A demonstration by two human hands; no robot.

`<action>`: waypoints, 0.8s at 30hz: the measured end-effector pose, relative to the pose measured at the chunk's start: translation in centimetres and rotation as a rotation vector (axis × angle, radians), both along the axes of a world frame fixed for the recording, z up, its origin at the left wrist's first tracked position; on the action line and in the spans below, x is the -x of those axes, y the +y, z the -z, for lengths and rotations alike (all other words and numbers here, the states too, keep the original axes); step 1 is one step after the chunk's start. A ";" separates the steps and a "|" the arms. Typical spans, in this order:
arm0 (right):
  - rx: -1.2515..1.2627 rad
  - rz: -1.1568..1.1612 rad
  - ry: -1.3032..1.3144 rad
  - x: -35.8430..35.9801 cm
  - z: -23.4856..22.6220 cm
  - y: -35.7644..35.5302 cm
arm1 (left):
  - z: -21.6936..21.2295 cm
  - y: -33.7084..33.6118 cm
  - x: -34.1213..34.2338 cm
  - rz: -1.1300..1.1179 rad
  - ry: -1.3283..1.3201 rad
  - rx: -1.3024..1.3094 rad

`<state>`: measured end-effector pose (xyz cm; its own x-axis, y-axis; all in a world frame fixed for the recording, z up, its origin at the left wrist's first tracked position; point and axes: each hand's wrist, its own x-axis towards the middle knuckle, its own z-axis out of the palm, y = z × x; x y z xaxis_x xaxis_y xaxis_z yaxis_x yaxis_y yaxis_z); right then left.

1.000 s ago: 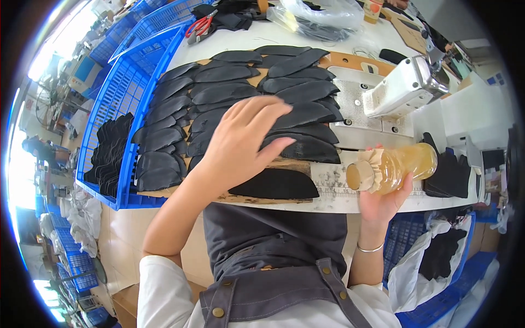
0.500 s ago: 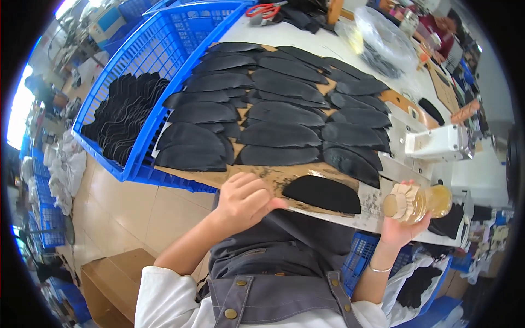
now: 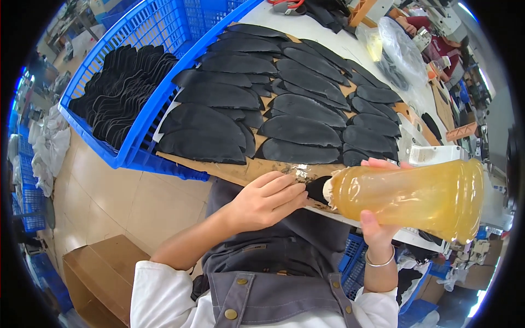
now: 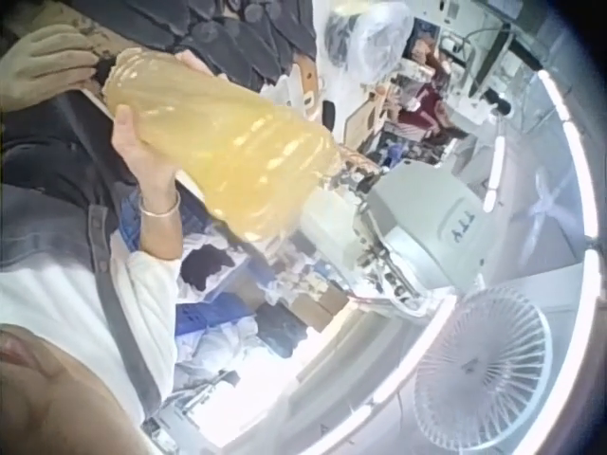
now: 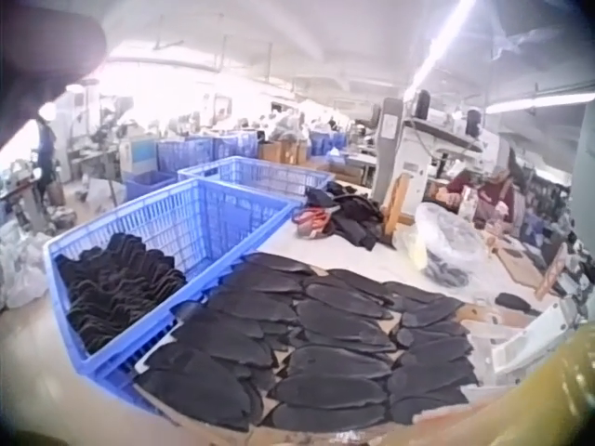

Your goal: Apply adhesive to the edges of leather or synthetic shoe upper components using a squeeze bottle and spreader.

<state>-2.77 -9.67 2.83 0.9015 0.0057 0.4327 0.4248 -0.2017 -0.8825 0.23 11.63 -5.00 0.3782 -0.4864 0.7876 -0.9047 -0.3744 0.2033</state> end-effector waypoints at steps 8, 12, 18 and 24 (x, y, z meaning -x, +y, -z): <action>0.282 -0.105 0.050 -0.6 0.0 1.7 | 0.7 0.2 0.5 -0.004 0.028 0.051; 0.488 -0.097 0.037 -0.8 -0.2 1.4 | 0.6 0.0 0.3 0.019 0.021 0.034; 0.509 -0.111 0.071 -0.9 -0.1 1.4 | 0.9 0.5 0.3 -0.014 0.003 -0.044; 0.728 -0.068 -0.032 -0.7 -0.5 0.5 | 0.8 0.0 0.3 -0.019 0.017 -0.031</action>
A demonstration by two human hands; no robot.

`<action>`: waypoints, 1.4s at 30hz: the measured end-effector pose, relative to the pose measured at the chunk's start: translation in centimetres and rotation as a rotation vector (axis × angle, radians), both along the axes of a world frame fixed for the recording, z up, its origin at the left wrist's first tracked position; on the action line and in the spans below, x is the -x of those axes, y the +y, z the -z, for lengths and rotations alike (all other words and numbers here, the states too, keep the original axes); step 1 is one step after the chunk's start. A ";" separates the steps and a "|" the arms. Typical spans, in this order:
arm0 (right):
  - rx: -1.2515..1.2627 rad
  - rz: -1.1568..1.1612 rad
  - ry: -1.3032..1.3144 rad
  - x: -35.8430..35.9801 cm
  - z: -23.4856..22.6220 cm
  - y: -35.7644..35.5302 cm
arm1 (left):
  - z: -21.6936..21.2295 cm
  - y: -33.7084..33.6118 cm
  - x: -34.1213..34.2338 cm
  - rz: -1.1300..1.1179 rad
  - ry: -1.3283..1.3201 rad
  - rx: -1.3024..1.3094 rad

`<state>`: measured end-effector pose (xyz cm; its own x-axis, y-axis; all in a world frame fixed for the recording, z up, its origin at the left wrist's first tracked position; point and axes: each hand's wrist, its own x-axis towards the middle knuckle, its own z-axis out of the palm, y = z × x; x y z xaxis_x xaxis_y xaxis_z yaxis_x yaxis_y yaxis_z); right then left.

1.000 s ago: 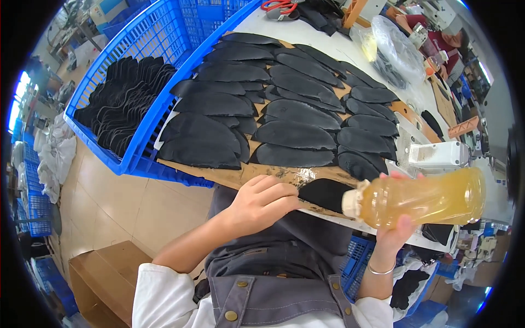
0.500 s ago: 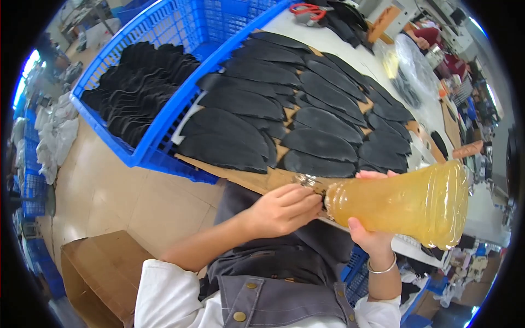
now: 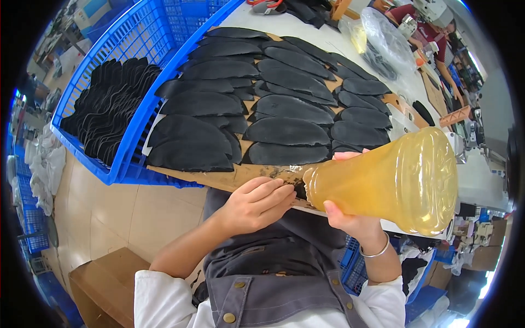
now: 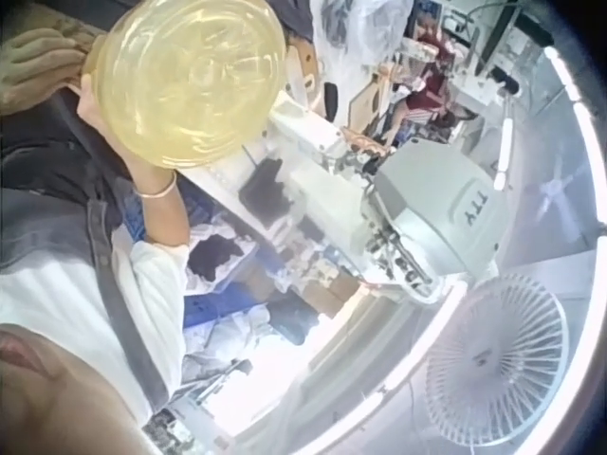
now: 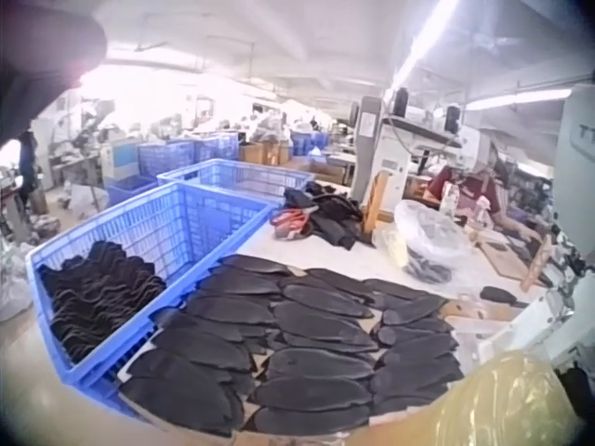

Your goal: Apply adhesive to the edges of leather or synthetic shoe upper components using a squeeze bottle and spreader.

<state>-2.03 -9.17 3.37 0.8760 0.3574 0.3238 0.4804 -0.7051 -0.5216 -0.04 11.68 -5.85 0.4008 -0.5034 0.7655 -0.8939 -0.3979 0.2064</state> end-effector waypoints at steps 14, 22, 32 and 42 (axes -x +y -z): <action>-0.206 0.351 -0.032 4.6 0.2 -4.8 | -0.5 -0.4 0.2 -0.032 0.030 0.005; -0.447 0.462 -0.235 5.9 -0.3 -5.5 | -0.7 -0.8 0.2 -0.039 0.016 0.041; 0.225 0.168 -0.095 2.9 -3.8 0.7 | 0.4 -0.2 0.9 -0.035 0.153 -0.009; -0.568 0.618 -0.213 7.5 3.2 -11.7 | -2.6 -0.9 0.3 -0.014 0.132 -0.036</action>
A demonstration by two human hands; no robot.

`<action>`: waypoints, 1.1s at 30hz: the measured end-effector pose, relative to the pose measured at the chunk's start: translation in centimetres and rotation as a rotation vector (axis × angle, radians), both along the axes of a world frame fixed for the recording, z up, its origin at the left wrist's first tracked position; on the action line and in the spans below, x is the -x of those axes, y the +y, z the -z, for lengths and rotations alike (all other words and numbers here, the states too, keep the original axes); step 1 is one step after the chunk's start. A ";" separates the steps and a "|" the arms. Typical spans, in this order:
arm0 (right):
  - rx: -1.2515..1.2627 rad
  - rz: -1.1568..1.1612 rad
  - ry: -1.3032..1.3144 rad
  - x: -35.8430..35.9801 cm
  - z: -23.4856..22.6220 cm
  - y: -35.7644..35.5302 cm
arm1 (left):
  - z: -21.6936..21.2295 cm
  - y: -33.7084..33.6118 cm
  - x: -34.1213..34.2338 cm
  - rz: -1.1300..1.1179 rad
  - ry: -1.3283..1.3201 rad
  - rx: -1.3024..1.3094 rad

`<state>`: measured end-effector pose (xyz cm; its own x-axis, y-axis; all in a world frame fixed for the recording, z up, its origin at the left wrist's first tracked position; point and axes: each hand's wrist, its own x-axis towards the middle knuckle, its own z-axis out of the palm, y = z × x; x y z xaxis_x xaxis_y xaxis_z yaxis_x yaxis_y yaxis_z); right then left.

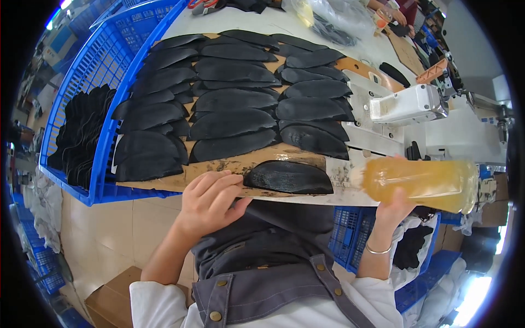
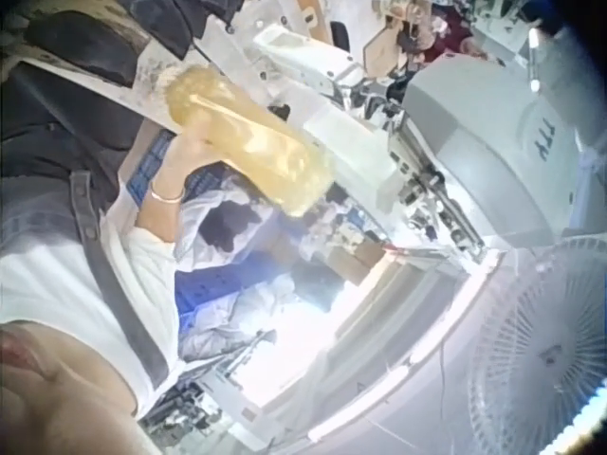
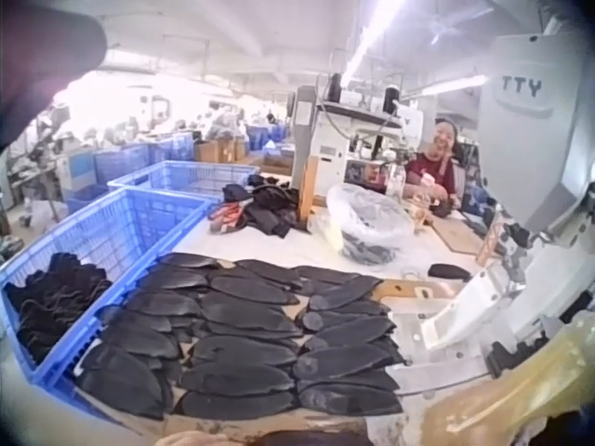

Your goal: Apply adhesive to the edges of leather or synthetic shoe upper components using a squeeze bottle and spreader.

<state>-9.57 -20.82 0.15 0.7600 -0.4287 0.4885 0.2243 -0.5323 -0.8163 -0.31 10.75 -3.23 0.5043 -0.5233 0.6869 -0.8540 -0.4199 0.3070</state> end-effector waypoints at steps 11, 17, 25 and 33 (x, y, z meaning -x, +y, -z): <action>-1.279 -0.284 -0.513 -1.8 4.3 -3.2 | -5.4 -8.2 -1.9 0.238 0.189 -0.314; -1.449 -0.273 -0.497 -1.7 4.3 -3.4 | -5.5 -10.0 -2.1 0.261 0.220 -0.513; -1.486 -0.379 -0.476 -1.4 4.8 -3.7 | -5.5 -9.8 -2.6 0.313 0.331 -0.437; -1.533 -0.299 -0.501 -1.6 4.6 -3.6 | -5.8 -11.5 -2.0 0.305 0.255 -0.372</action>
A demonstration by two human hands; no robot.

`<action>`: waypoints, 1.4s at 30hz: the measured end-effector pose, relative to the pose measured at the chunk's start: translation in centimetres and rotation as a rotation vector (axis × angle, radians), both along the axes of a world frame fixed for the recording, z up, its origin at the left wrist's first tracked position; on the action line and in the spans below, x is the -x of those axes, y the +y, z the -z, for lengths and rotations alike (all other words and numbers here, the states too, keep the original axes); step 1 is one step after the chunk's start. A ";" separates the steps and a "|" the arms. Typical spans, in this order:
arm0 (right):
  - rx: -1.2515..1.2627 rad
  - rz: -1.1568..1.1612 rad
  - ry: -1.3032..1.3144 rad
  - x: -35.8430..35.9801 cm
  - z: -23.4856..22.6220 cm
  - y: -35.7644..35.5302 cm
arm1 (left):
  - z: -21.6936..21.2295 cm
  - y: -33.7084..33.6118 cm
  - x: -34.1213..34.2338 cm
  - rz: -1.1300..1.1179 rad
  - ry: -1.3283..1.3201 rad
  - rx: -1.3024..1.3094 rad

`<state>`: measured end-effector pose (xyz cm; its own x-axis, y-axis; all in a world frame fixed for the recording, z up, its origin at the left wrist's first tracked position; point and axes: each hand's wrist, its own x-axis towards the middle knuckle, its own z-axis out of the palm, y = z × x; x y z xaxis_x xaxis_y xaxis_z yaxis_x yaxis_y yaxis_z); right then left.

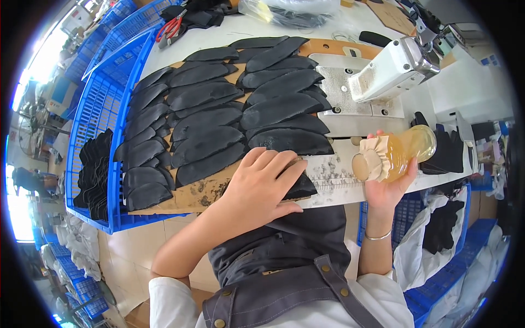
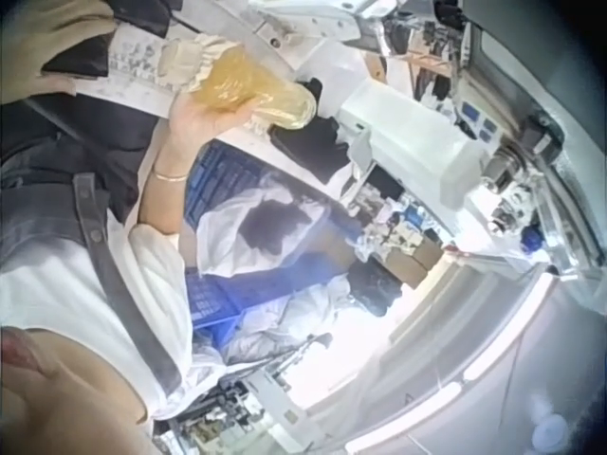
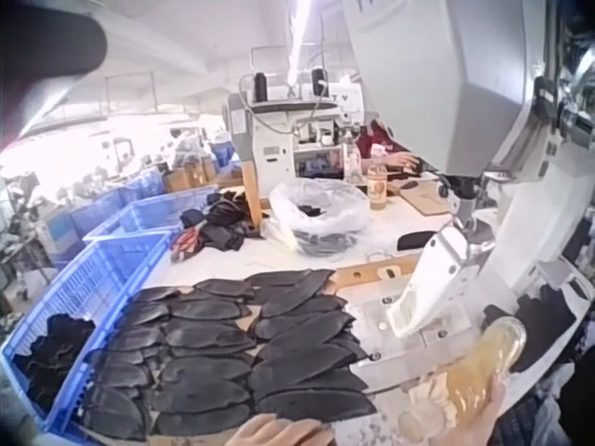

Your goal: Apply adhesive to the edges of leather or synthetic shoe upper components using a squeeze bottle and spreader.

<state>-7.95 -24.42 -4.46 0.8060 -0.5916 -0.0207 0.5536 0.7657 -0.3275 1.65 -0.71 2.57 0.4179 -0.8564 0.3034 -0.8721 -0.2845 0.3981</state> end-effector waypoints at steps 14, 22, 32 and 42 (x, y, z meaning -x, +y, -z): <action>-0.046 -0.116 -0.076 0.3 0.0 -0.2 | 0.9 0.0 -0.9 0.066 0.059 0.022; -0.047 -0.024 0.016 0.1 -0.2 0.0 | 0.5 -0.4 0.2 0.030 0.059 -0.043; -0.052 -0.075 -0.018 0.2 -0.5 0.1 | 1.1 -0.4 1.0 0.030 -0.092 -0.018; -0.009 0.002 0.039 0.0 -0.6 0.4 | 1.9 -0.5 0.7 0.040 -0.020 0.063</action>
